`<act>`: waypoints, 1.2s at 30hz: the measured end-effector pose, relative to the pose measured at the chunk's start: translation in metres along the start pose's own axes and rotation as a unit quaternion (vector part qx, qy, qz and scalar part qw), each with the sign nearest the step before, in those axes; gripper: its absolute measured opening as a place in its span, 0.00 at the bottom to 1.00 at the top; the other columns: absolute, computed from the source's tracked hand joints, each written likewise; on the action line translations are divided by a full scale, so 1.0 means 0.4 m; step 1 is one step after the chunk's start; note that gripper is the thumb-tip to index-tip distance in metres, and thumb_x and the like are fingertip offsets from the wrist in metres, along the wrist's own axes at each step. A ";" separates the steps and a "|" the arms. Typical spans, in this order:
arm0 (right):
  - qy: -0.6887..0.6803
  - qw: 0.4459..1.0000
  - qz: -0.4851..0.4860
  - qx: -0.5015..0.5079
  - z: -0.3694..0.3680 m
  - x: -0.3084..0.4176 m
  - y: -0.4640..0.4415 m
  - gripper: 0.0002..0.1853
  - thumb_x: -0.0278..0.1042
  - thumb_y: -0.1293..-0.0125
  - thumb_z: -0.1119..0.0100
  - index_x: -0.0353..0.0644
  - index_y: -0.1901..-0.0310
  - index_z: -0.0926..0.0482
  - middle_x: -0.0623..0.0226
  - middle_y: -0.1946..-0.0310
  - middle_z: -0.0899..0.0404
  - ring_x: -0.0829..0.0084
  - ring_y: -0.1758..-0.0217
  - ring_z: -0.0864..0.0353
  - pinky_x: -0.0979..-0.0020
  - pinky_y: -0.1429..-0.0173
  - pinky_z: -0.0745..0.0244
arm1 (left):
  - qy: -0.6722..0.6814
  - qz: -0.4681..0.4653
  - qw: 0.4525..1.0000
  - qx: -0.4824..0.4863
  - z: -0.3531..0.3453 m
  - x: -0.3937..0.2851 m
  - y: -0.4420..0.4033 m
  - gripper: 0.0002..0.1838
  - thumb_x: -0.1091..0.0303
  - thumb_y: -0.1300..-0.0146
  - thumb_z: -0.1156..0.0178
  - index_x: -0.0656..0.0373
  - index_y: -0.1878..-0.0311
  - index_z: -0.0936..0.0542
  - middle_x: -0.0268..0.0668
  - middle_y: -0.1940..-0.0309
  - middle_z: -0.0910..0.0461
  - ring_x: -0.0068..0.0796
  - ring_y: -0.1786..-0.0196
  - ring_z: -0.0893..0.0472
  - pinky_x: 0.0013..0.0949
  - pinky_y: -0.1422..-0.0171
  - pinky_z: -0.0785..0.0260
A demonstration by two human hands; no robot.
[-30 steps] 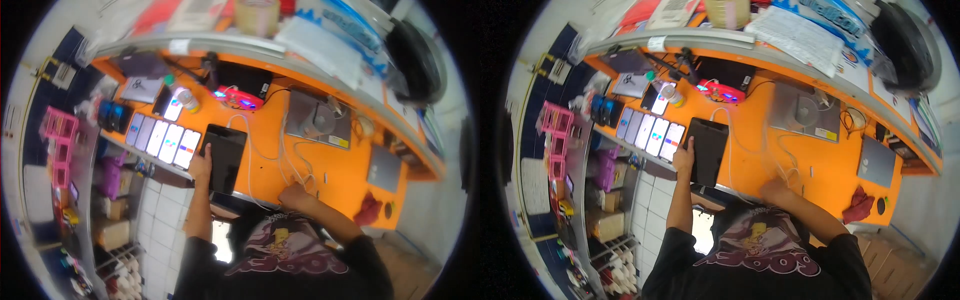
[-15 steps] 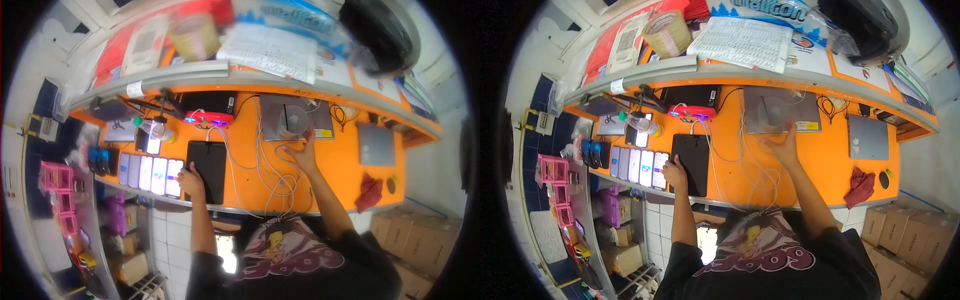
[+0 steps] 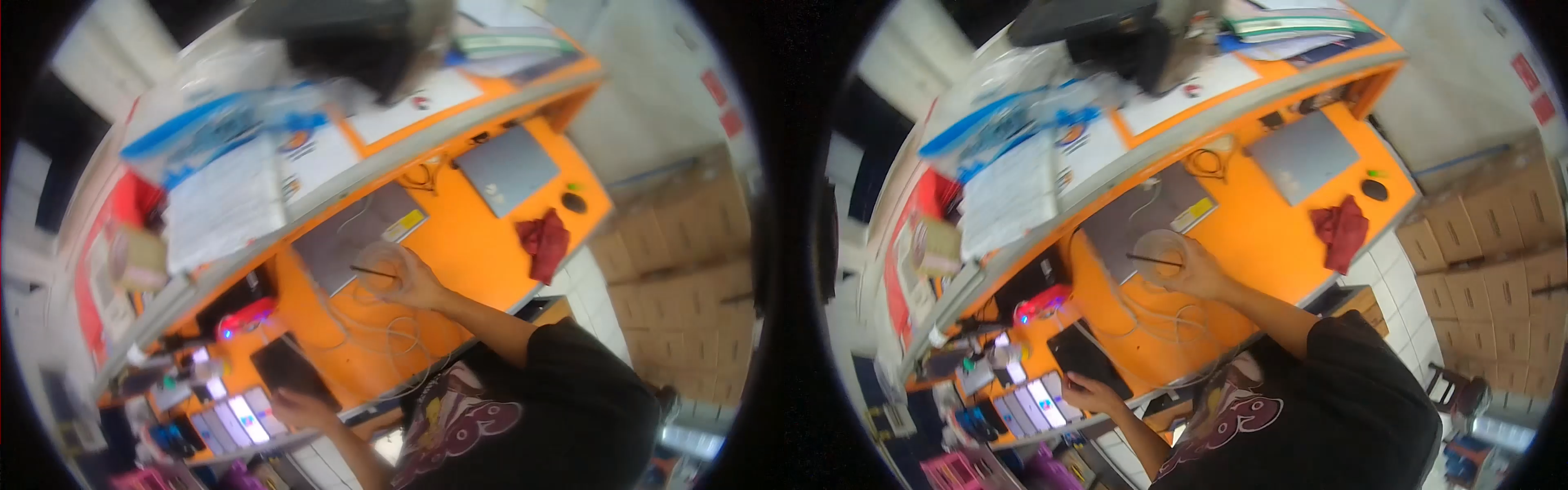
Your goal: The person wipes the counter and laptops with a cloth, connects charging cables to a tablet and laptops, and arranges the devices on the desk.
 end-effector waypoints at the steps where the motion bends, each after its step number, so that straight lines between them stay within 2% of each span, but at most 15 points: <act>1: 0.061 0.996 0.027 -0.062 0.064 -0.001 0.043 0.50 0.37 0.51 0.19 0.36 0.29 0.40 0.55 0.37 0.29 0.61 0.34 0.27 0.60 0.35 0.26 | 0.049 -0.011 0.999 0.016 0.010 -0.045 0.022 0.17 0.60 0.26 0.42 0.69 0.53 0.22 0.49 0.59 0.21 0.43 0.57 0.22 0.42 0.50 0.29; 4: 0.166 0.954 0.101 -0.227 0.314 -0.050 0.140 0.48 0.39 0.48 0.20 0.38 0.29 0.40 0.57 0.39 0.29 0.63 0.39 0.24 0.64 0.41 0.22 | 0.173 -0.021 0.979 0.105 0.014 -0.172 0.091 0.14 0.64 0.26 0.43 0.69 0.54 0.22 0.46 0.61 0.22 0.37 0.59 0.23 0.36 0.52 0.30; 7: 0.067 0.908 0.018 -0.414 0.636 -0.091 0.155 0.43 0.39 0.43 0.25 0.38 0.31 0.40 0.58 0.44 0.25 0.63 0.42 0.22 0.63 0.43 0.22 | 0.263 -0.062 0.943 0.192 0.000 -0.336 0.153 0.10 0.67 0.27 0.43 0.67 0.54 0.22 0.41 0.64 0.23 0.27 0.63 0.25 0.30 0.60 0.32; 9: 0.155 0.863 -0.036 -0.479 0.879 -0.099 0.147 0.43 0.42 0.45 0.24 0.36 0.33 0.38 0.55 0.44 0.24 0.59 0.41 0.22 0.62 0.41 0.24 | 0.326 0.021 0.886 0.329 -0.025 -0.464 0.196 0.08 0.70 0.28 0.42 0.66 0.53 0.21 0.38 0.64 0.20 0.27 0.63 0.23 0.30 0.61 0.31; 12: 0.287 0.811 -0.021 -0.510 1.209 -0.191 0.089 0.47 0.45 0.49 0.22 0.34 0.33 0.39 0.49 0.41 0.25 0.53 0.39 0.22 0.61 0.37 0.27 | 0.353 0.065 0.802 0.478 -0.132 -0.668 0.313 0.09 0.69 0.28 0.40 0.65 0.52 0.21 0.36 0.63 0.19 0.21 0.63 0.23 0.27 0.60 0.30; 14: 0.342 0.767 -0.012 -0.543 1.352 -0.263 0.060 0.43 0.43 0.45 0.22 0.32 0.36 0.39 0.49 0.45 0.22 0.62 0.44 0.20 0.64 0.43 0.25 | 0.381 0.086 0.755 0.526 -0.225 -0.814 0.398 0.12 0.67 0.29 0.38 0.66 0.50 0.22 0.36 0.62 0.19 0.19 0.60 0.23 0.25 0.55 0.28; 17: 0.234 0.819 -0.116 -0.511 1.475 -0.388 0.029 0.48 0.47 0.51 0.20 0.32 0.35 0.39 0.43 0.41 0.24 0.50 0.38 0.23 0.60 0.35 0.29 | 0.388 0.073 0.747 0.534 -0.400 -0.990 0.525 0.16 0.65 0.31 0.36 0.67 0.47 0.23 0.37 0.61 0.19 0.25 0.58 0.20 0.28 0.51 0.27; 24: 0.124 0.867 -0.092 -0.473 1.514 -0.477 0.006 0.49 0.45 0.52 0.19 0.32 0.35 0.39 0.41 0.43 0.24 0.50 0.38 0.22 0.59 0.34 0.29 | 0.343 0.202 0.745 0.534 -0.620 -1.287 0.662 0.30 0.60 0.40 0.28 0.68 0.41 0.28 0.44 0.52 0.18 0.30 0.53 0.18 0.31 0.47 0.26; 26: 0.239 0.818 -0.062 -0.519 1.464 -0.442 0.052 0.43 0.44 0.46 0.23 0.31 0.36 0.37 0.43 0.42 0.24 0.50 0.36 0.24 0.58 0.34 0.29 | 0.016 0.117 0.870 0.478 -0.627 -1.292 0.668 0.25 0.63 0.40 0.27 0.67 0.45 0.23 0.46 0.51 0.17 0.30 0.55 0.17 0.32 0.47 0.25; 28: 0.287 0.808 -0.136 -0.496 1.344 -0.337 0.147 0.35 0.50 0.39 0.29 0.29 0.42 0.30 0.48 0.53 0.20 0.56 0.51 0.18 0.60 0.49 0.24 | 0.130 0.130 0.842 0.506 -0.688 -1.246 0.685 0.23 0.65 0.40 0.28 0.68 0.47 0.22 0.45 0.51 0.17 0.31 0.56 0.17 0.33 0.47 0.25; 29: 0.209 0.879 -0.244 -0.352 1.261 -0.207 0.188 0.26 0.44 0.33 0.38 0.34 0.40 0.28 0.47 0.46 0.23 0.48 0.39 0.25 0.55 0.38 0.27 | 0.237 0.148 0.806 0.522 -0.708 -1.228 0.689 0.21 0.67 0.39 0.28 0.68 0.48 0.21 0.45 0.52 0.17 0.31 0.56 0.17 0.33 0.47 0.24; 30: 0.347 0.867 -0.223 -0.279 1.169 -0.222 0.247 0.27 0.50 0.35 0.38 0.38 0.42 0.25 0.47 0.50 0.22 0.49 0.44 0.23 0.53 0.43 0.25 | 0.307 0.233 0.759 0.526 -0.693 -1.237 0.686 0.19 0.69 0.38 0.30 0.69 0.48 0.22 0.42 0.51 0.18 0.32 0.54 0.17 0.34 0.48 0.24; 31: 0.331 0.883 -0.324 -0.072 1.099 -0.163 0.272 0.31 0.56 0.39 0.36 0.41 0.42 0.25 0.46 0.47 0.24 0.49 0.43 0.24 0.51 0.43 0.25 | 0.307 0.234 0.759 0.525 -0.661 -1.260 0.668 0.19 0.69 0.38 0.30 0.69 0.48 0.22 0.42 0.51 0.18 0.32 0.54 0.17 0.34 0.48 0.24; 33: 0.488 0.844 -0.182 -0.131 0.954 -0.158 0.383 0.32 0.54 0.43 0.32 0.43 0.42 0.25 0.46 0.43 0.27 0.46 0.41 0.26 0.50 0.41 0.26 | 0.268 0.315 0.744 0.525 -0.610 -1.274 0.645 0.21 0.69 0.37 0.30 0.69 0.46 0.23 0.40 0.51 0.18 0.31 0.53 0.18 0.34 0.47 0.24; 36: 0.460 0.859 -0.194 -0.110 0.925 -0.214 0.406 0.32 0.52 0.47 0.27 0.43 0.44 0.24 0.44 0.40 0.30 0.43 0.38 0.29 0.53 0.41 0.24 | 0.314 0.309 0.713 0.546 -0.605 -1.184 0.639 0.21 0.69 0.35 0.31 0.68 0.43 0.25 0.40 0.50 0.19 0.30 0.51 0.19 0.33 0.46 0.25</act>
Point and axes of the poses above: each hand's wrist, its own y-axis away from the middle knuckle, its own z-axis out of the back of the hand, x = y × z, the point moved 3 cm from there along -y, towards the middle knuckle
